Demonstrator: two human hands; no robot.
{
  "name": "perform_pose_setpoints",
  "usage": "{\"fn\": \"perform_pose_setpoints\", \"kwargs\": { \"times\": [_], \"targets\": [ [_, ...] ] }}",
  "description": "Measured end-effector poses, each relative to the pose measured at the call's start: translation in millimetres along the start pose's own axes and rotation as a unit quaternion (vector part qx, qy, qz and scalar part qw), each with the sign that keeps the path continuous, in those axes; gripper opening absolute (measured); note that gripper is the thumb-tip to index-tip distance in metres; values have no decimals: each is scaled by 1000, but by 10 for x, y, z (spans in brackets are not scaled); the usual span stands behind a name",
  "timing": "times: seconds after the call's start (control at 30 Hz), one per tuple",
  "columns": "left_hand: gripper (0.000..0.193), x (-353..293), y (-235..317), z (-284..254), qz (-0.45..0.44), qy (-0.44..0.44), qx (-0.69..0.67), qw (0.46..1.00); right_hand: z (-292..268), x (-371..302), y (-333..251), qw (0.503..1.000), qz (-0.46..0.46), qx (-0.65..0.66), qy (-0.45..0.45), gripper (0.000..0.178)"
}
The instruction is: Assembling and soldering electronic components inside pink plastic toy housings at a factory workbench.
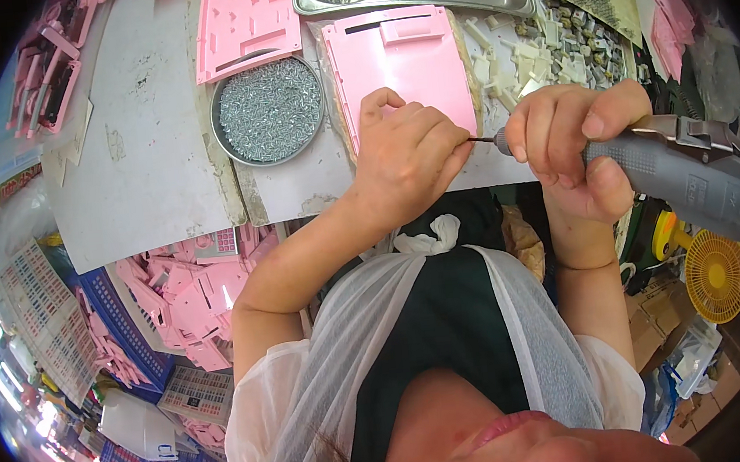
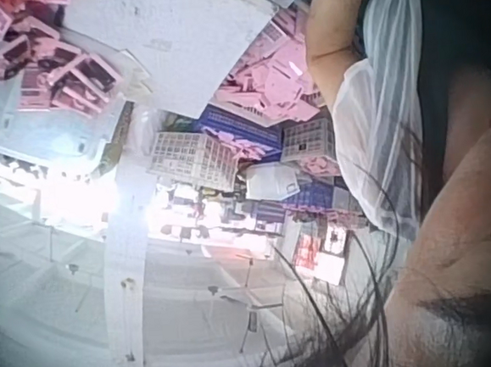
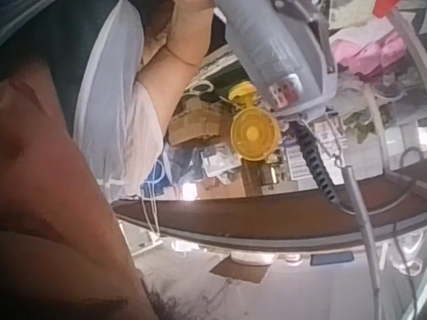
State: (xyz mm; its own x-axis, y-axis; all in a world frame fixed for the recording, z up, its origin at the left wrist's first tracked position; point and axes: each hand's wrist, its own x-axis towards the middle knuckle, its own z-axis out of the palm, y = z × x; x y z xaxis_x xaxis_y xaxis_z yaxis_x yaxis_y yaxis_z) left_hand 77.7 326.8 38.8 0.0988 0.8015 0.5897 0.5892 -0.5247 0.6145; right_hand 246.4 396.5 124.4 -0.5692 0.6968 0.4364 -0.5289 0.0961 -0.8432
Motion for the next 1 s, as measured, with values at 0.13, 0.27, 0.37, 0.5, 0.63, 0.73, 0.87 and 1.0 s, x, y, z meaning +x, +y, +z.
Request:
{"fn": "perform_pose_setpoints", "kwargs": {
  "times": [0.13, 0.27, 0.37, 0.5, 0.63, 0.73, 0.87, 1.0],
  "targets": [
    [16, 145, -84, -206, -35, 15, 71, 997, -128, 128, 94, 999, -34, 2, 6, 24],
    [13, -12, -647, -776, -172, -6, 263, 949, -421, 227, 416, 998, -58, -8, 37, 18],
    [9, -134, -654, -944, -235, -113, 319, 911, -456, 240, 567, 998, -48, -33, 38, 14],
    [6, -230, -715, -955, -211, -81, 278, 934, -400, 249, 594, 995, -1, -95, 26, 10],
    [6, -198, -826, -1034, -219, -47, 270, 936, -423, 295, 573, 994, 38, -94, 33, 11],
    [6, -192, -868, -1058, -207, -18, 311, 927, -490, 397, 465, 999, 7, -30, 15, 19],
    [14, -140, -966, -1051, -220, -14, 337, 915, -471, 511, 263, 999, -34, 8, -40, 25],
    [12, -185, -950, -1153, -239, -40, 339, 909, -410, 507, 307, 998, -42, 10, -43, 26]
  ]
}}
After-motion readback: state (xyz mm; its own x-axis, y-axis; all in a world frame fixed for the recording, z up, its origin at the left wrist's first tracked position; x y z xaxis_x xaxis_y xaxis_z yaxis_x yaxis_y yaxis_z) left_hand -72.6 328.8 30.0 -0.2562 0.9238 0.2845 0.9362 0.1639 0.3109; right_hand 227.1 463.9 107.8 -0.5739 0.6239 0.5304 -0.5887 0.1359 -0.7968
